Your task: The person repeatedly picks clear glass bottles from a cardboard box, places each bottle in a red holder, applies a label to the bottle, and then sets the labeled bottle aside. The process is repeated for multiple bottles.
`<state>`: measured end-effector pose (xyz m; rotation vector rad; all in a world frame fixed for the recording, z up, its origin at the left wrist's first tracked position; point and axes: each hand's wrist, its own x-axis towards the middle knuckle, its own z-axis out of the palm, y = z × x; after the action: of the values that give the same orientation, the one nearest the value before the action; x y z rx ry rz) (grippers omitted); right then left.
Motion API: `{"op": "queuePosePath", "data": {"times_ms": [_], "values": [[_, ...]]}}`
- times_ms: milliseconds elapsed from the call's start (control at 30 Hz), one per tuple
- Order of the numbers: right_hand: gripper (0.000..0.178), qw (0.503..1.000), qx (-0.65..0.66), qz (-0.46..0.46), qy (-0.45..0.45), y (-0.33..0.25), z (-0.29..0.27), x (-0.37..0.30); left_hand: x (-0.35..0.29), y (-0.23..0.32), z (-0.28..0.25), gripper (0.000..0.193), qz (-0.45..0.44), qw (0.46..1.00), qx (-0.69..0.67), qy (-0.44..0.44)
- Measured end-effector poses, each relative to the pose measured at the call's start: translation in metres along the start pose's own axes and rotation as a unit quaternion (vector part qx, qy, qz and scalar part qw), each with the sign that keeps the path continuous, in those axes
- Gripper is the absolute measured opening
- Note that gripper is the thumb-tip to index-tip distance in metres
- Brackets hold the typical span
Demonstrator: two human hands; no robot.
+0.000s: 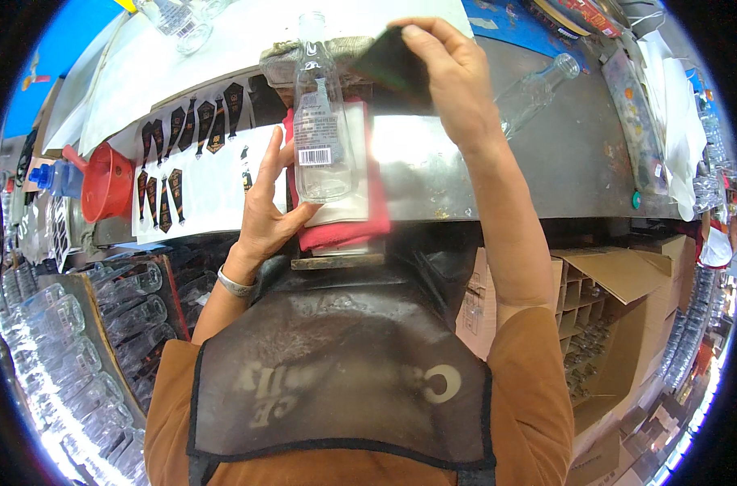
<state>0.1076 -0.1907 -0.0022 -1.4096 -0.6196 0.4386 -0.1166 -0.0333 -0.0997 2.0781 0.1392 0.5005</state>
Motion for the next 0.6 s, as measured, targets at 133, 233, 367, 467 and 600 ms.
{"op": "queuePosePath", "data": {"times_ms": [133, 233, 367, 467, 600], "values": [[0.038, 0.984, -0.127, 0.101, -0.067, 0.028, -0.005, -0.009, 0.002, 0.004, 0.001, 0.091, 0.001, 1.000, -0.004, -0.008], [0.058, 0.970, -0.177, 0.117, -0.119, 0.033, 0.017, -0.025, 0.003, 0.013, 0.001, 0.090, 0.021, 1.000, 0.003, -0.002], [0.058, 0.968, -0.196, 0.105, -0.116, 0.043, 0.034, -0.032, 0.003, 0.014, 0.001, 0.093, 0.046, 0.998, 0.050, -0.008], [0.055, 0.965, -0.206, 0.107, -0.122, 0.041, 0.035, -0.032, 0.003, 0.015, 0.000, 0.093, 0.048, 0.997, 0.060, -0.010], [0.055, 0.970, -0.183, 0.100, -0.121, 0.045, 0.034, -0.033, 0.004, 0.017, 0.000, 0.092, 0.047, 0.997, 0.060, -0.010]]}}
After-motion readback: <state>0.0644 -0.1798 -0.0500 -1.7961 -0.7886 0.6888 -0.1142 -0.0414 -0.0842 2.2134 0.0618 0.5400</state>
